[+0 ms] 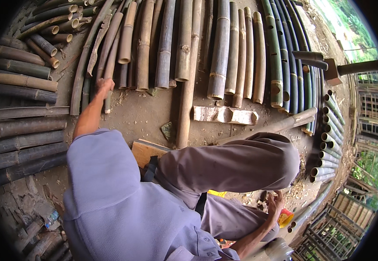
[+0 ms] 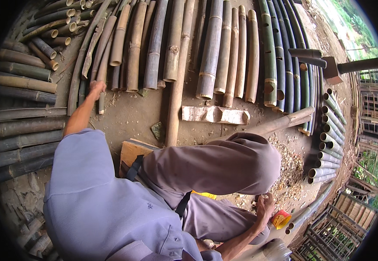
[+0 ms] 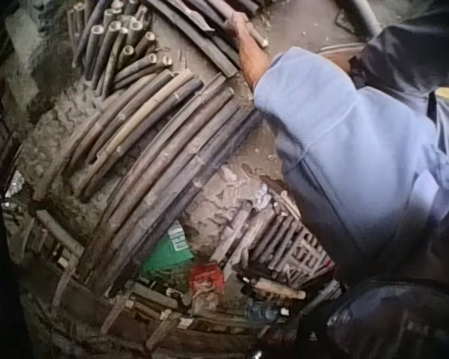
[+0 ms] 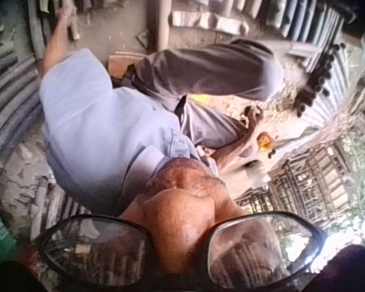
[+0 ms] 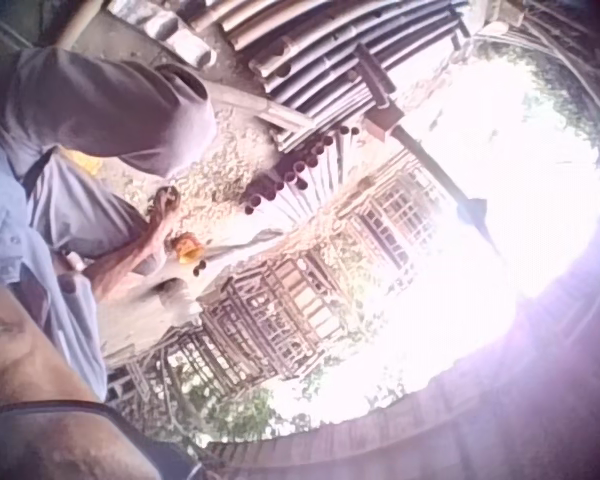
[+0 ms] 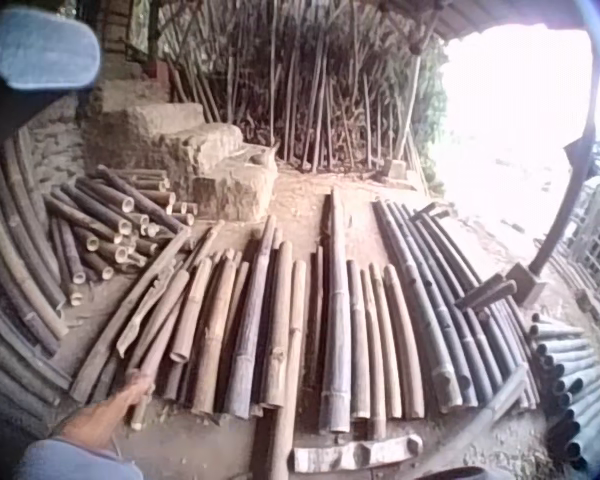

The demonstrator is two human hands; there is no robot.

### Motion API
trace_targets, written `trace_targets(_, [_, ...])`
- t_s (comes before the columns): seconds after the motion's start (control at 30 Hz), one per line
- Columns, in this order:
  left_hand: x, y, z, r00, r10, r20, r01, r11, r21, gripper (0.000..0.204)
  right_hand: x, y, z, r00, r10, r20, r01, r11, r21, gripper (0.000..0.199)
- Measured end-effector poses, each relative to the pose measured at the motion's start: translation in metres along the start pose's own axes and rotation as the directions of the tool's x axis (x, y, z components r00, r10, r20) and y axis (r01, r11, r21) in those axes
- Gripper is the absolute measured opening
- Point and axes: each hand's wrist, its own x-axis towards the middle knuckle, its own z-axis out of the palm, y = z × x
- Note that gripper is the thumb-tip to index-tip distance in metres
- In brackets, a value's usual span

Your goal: The person picks up a bamboo pole from a pile, uses a tape measure to mark a specific length, and then saws through the pole to cut off a segment.

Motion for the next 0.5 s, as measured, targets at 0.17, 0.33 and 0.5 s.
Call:
trace_targets(0.17, [-0.028,0.057,-0.049,0.886,-0.035,0.463,0.163,0.957,-0.238,0.016,-0.003,-0.007,-0.003,1.0,-0.009,-0.024,0.009,1.0,-0.01,0.025])
trace_targets(0.33, [-0.07,0.091,-0.034,0.827,0.087,0.555,0.224,0.855,-0.468,0.009,0.001,-0.006,-0.002,0.999,-0.045,-0.028,0.046,0.999,0.018,0.026])
trace_targets(0.5, [-0.08,0.093,0.008,0.924,0.1,0.37,0.059,0.916,-0.396,0.012,0.005,-0.021,-0.002,1.0,-0.02,0.003,0.02,1.0,0.02,0.026])
